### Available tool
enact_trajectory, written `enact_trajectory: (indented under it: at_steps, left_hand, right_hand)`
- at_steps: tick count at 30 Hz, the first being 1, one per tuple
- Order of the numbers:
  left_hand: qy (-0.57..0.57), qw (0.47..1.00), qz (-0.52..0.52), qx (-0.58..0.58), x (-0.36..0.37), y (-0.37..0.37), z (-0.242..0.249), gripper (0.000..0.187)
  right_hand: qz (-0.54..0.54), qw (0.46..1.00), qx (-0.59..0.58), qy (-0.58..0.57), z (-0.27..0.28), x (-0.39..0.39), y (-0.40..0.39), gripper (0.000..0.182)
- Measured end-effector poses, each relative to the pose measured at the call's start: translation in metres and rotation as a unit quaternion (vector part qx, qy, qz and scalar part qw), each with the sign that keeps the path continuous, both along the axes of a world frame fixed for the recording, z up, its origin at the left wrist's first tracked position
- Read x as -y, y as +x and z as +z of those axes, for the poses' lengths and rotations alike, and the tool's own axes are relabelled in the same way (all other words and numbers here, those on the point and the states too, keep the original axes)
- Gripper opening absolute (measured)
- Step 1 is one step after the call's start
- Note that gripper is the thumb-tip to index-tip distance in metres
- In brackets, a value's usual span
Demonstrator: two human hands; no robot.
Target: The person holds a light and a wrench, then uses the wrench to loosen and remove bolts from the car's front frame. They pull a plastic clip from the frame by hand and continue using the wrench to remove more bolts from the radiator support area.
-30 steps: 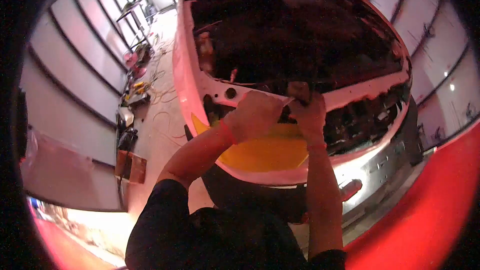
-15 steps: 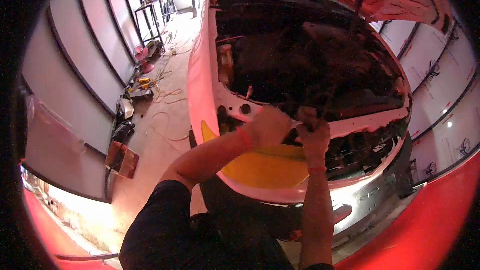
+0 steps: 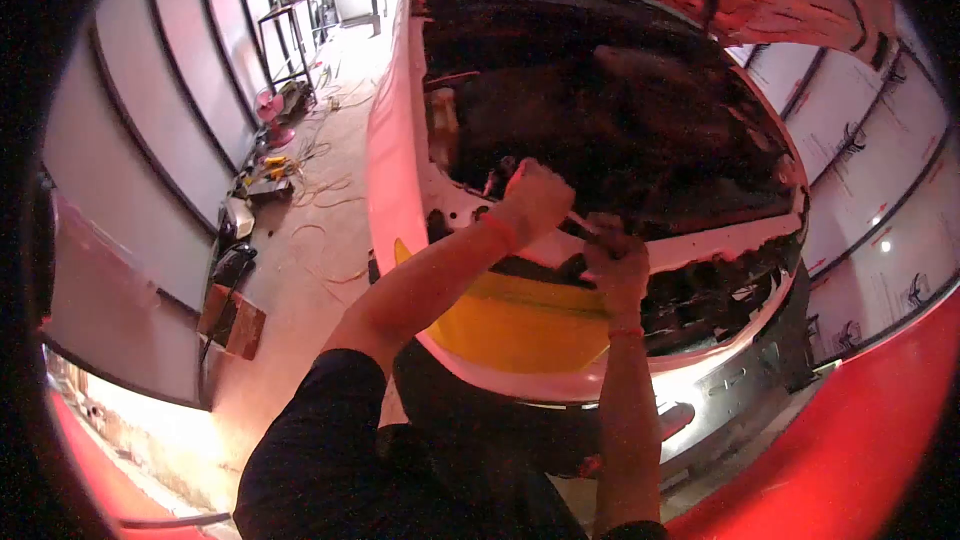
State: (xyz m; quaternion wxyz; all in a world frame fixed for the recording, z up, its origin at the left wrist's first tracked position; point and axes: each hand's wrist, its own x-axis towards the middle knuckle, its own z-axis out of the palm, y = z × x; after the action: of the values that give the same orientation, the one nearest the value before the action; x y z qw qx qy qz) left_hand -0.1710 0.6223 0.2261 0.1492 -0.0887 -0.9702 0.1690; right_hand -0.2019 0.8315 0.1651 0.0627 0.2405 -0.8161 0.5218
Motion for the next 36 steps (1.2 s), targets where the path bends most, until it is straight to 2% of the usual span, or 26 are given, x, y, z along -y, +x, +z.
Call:
enact_trajectory:
  at_steps: [1,3,4,6,10,12,13,15,16,17,18,19,21,22,24,25,26,27,28,30,31,33,34,36]
  left_hand:
    - [-0.001,1.000,-0.008,-0.003,-0.006,0.011,0.009,0.021]
    - [0.108,0.987,-0.080,0.085,-0.023,0.053,0.031,0.018]
    - [0.105,0.987,-0.087,0.091,-0.033,0.059,0.022,0.018]
    - [0.183,0.975,-0.095,0.086,-0.048,0.067,0.004,0.018]
    - [0.137,0.977,-0.160,0.043,-0.012,0.059,0.031,0.019]
    - [0.130,0.986,-0.072,0.080,-0.002,0.043,0.041,0.020]
    - [0.130,0.985,-0.076,0.082,0.004,0.030,0.036,0.020]
    - [0.081,0.995,-0.047,0.041,0.014,0.002,0.017,0.020]
    - [0.079,0.995,-0.051,0.042,0.013,0.004,0.017,0.020]
    - [0.084,0.994,-0.054,0.045,0.012,0.005,0.017,0.020]
    - [0.090,0.993,-0.056,0.051,0.010,0.008,0.017,0.021]
    - [0.086,0.993,-0.061,0.053,0.002,0.021,0.024,0.021]
    - [0.211,0.967,-0.046,0.138,-0.015,0.052,0.033,0.022]
    - [0.210,0.965,-0.053,0.148,-0.020,0.057,0.030,0.022]
    - [0.200,0.967,-0.134,0.084,-0.031,0.073,0.019,0.024]
    - [0.213,0.961,-0.164,0.065,-0.028,0.081,0.032,0.026]
    - [0.217,0.958,-0.173,0.076,-0.024,0.077,0.032,0.026]
    - [0.229,0.959,-0.132,0.102,-0.019,0.068,0.034,0.026]
    - [0.240,0.958,-0.090,0.127,-0.014,0.061,0.037,0.027]
    - [0.218,0.961,-0.109,0.133,-0.002,0.050,0.042,0.030]
    - [0.196,0.964,-0.119,0.137,0.002,0.047,0.042,0.032]
    - [0.196,0.960,-0.117,0.162,0.004,0.045,0.042,0.034]
    - [0.193,0.957,-0.115,0.185,0.003,0.043,0.044,0.036]
    - [0.185,0.960,-0.111,0.179,-0.004,0.051,0.050,0.033]
  right_hand:
    - [-0.008,1.000,-0.003,-0.001,0.004,-0.002,0.001,0.041]
    - [0.000,0.997,0.015,-0.072,0.012,0.004,0.012,0.044]
    - [-0.008,0.997,0.019,-0.075,0.015,0.004,0.016,0.044]
    - [-0.008,0.993,0.025,-0.112,0.021,0.007,0.021,0.039]
    - [-0.049,0.985,0.109,-0.127,0.021,0.007,0.018,0.034]
    - [0.038,0.986,0.063,-0.152,0.019,0.006,0.017,0.033]
    - [0.033,0.986,0.064,-0.151,0.021,0.005,0.018,0.033]
    - [0.012,0.999,0.004,-0.034,0.027,0.004,0.020,0.035]
    - [0.008,0.999,0.005,-0.036,0.016,0.003,0.010,0.035]
    - [0.003,0.986,-0.162,-0.028,-0.003,0.004,-0.008,0.035]
    - [-0.002,0.946,-0.323,-0.016,-0.015,0.002,-0.017,0.035]
    - [-0.007,0.947,-0.322,-0.018,-0.005,0.001,-0.010,0.035]
    - [0.024,0.991,-0.125,-0.048,0.011,0.001,0.008,0.032]
    - [0.015,0.992,-0.117,-0.048,0.012,0.003,0.010,0.032]
    - [0.013,0.997,-0.055,-0.058,0.013,0.004,0.011,0.028]
    - [0.001,0.998,-0.044,-0.055,0.014,0.004,0.016,0.028]
    - [0.016,0.995,-0.019,-0.100,0.016,0.004,0.019,0.027]
    - [0.034,0.989,-0.001,-0.147,0.019,0.004,0.019,0.025]
    - [0.025,0.989,0.000,-0.146,0.019,0.002,0.017,0.025]
    - [0.042,0.997,-0.035,-0.061,0.020,-0.001,0.013,0.025]
    - [0.038,0.997,-0.033,-0.060,0.016,-0.001,0.011,0.025]
    - [-0.009,0.991,-0.127,-0.049,0.009,0.003,0.008,0.027]
    - [-0.013,0.991,-0.127,-0.050,0.009,0.003,0.009,0.027]
    - [0.052,0.982,0.100,-0.154,0.010,0.002,0.009,0.028]
